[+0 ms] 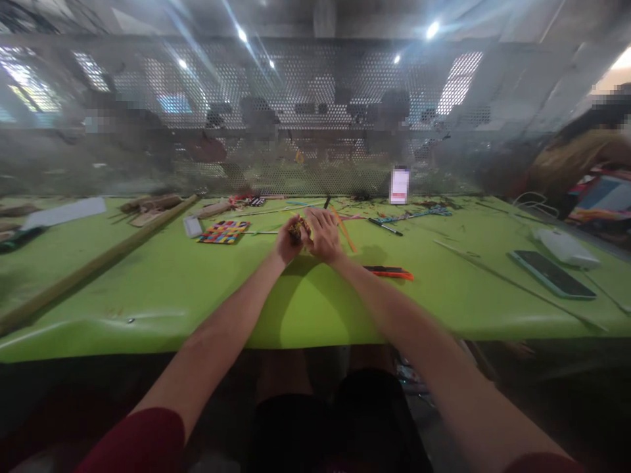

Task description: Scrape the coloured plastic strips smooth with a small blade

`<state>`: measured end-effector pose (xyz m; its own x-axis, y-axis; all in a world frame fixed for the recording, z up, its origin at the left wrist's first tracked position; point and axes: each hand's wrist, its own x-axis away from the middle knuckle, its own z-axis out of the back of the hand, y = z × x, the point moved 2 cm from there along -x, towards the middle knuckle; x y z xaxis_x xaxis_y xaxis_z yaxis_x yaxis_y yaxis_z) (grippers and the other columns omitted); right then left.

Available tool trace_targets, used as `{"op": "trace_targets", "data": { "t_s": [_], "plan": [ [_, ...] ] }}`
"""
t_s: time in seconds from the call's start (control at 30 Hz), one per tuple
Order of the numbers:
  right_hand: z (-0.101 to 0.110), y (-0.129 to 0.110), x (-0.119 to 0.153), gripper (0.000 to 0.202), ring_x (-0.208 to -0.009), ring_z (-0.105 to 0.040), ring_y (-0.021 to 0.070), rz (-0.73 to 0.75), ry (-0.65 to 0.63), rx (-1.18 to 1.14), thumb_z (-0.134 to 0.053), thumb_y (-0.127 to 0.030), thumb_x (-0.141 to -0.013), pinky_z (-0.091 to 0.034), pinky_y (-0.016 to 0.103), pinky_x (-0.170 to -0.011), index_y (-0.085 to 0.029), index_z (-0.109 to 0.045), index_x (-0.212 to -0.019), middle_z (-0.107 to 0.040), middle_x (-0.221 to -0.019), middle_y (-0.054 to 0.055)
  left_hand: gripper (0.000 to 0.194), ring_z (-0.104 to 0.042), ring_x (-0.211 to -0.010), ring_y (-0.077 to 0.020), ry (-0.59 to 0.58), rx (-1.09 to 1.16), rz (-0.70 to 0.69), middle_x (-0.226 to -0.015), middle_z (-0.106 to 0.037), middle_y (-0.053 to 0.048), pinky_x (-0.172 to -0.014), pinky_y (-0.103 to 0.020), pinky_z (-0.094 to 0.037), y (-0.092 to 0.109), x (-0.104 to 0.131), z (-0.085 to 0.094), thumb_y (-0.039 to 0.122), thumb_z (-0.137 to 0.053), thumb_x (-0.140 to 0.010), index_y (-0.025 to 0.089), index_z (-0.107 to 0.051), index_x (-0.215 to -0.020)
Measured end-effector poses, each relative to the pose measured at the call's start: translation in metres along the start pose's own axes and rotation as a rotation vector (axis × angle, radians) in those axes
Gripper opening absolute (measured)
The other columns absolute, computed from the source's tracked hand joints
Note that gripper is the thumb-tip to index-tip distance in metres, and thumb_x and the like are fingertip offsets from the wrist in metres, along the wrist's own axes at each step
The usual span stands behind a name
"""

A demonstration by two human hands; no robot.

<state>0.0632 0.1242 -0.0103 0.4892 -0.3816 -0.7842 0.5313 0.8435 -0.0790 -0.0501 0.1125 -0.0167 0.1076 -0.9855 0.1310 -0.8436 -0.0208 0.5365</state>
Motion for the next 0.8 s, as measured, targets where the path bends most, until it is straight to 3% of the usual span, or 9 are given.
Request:
{"op": "trace_targets", "data": {
  "t_s": [0.1,0.2,0.3,0.43,0.53,0.63,0.8],
  "plan": [
    [-0.001,-0.008,-0.001,0.052,-0.137,-0.045,0.0269,0.043,0.012,-0.004,-0.029,-0.037,-0.105,-0.034,0.046,-0.120,-0.009,-0.053,-0.143,-0.054,-0.143,0.018,0.034,-0.072,-0.068,-0.0137,0.000,-0.005,-0.001,-0.073,-0.073,-0.001,-0.072,-0.021,-0.058,-0.009,0.004,-0.002,0.013,-0.039,-0.101,0.015,-0.070,-0.114],
    [-0.002,-0.015,-0.001,0.054,-0.142,-0.041,0.0268,0.064,0.018,0.021,-0.027,-0.034,-0.105,-0.031,0.045,-0.123,-0.006,-0.049,-0.147,-0.050,-0.148,0.017,0.041,-0.075,-0.090,-0.0164,0.002,-0.003,-0.009,-0.091,-0.076,-0.003,-0.082,-0.024,-0.059,-0.025,0.008,-0.009,0.011,-0.033,-0.101,0.020,-0.067,-0.123],
    [-0.004,-0.012,-0.001,0.055,-0.143,-0.039,0.0290,-0.042,0.042,0.028,-0.027,-0.033,-0.105,-0.030,0.049,-0.123,-0.006,-0.046,-0.150,-0.049,-0.149,0.018,0.035,-0.073,-0.102,-0.0215,-0.006,-0.008,0.034,-0.100,-0.077,-0.006,-0.088,-0.031,-0.060,-0.036,0.010,-0.017,0.019,-0.038,-0.101,0.018,-0.067,-0.121],
    [-0.008,-0.006,-0.001,0.053,-0.138,-0.045,0.0298,-0.163,0.055,0.049,-0.024,-0.029,-0.107,-0.035,0.048,-0.120,-0.005,-0.051,-0.145,-0.053,-0.144,0.019,0.034,-0.072,-0.106,-0.0260,-0.031,-0.013,0.087,-0.106,-0.077,-0.010,-0.094,-0.037,-0.058,-0.036,0.013,-0.023,0.032,-0.043,-0.099,0.017,-0.070,-0.115],
    [-0.012,-0.006,-0.002,0.048,-0.129,-0.050,0.0277,-0.143,0.018,0.081,-0.026,-0.026,-0.107,-0.038,0.042,-0.116,-0.003,-0.058,-0.136,-0.058,-0.136,0.019,0.039,-0.072,-0.108,-0.0267,-0.089,-0.004,0.104,-0.106,-0.077,-0.011,-0.097,-0.038,-0.056,-0.031,0.015,-0.024,0.045,-0.046,-0.098,0.018,-0.072,-0.110],
    [-0.012,-0.010,-0.003,0.040,-0.111,-0.058,0.0236,-0.077,-0.030,0.063,-0.033,-0.025,-0.106,-0.044,0.037,-0.106,-0.008,-0.068,-0.114,-0.066,-0.116,0.015,0.049,-0.071,-0.110,-0.0284,-0.180,0.019,0.113,-0.103,-0.077,-0.013,-0.100,-0.042,-0.054,-0.028,0.018,-0.025,0.056,-0.043,-0.098,0.017,-0.072,-0.106],
    [-0.007,-0.017,-0.003,0.036,-0.097,-0.057,0.0239,0.101,-0.003,0.022,-0.038,-0.026,-0.106,-0.045,0.039,-0.096,-0.013,-0.068,-0.094,-0.067,-0.098,0.013,0.052,-0.070,-0.111,-0.0296,-0.234,0.004,0.108,-0.103,-0.077,-0.013,-0.105,-0.047,-0.051,-0.025,0.019,-0.024,0.061,-0.042,-0.097,0.018,-0.070,-0.104]
  ]
}}
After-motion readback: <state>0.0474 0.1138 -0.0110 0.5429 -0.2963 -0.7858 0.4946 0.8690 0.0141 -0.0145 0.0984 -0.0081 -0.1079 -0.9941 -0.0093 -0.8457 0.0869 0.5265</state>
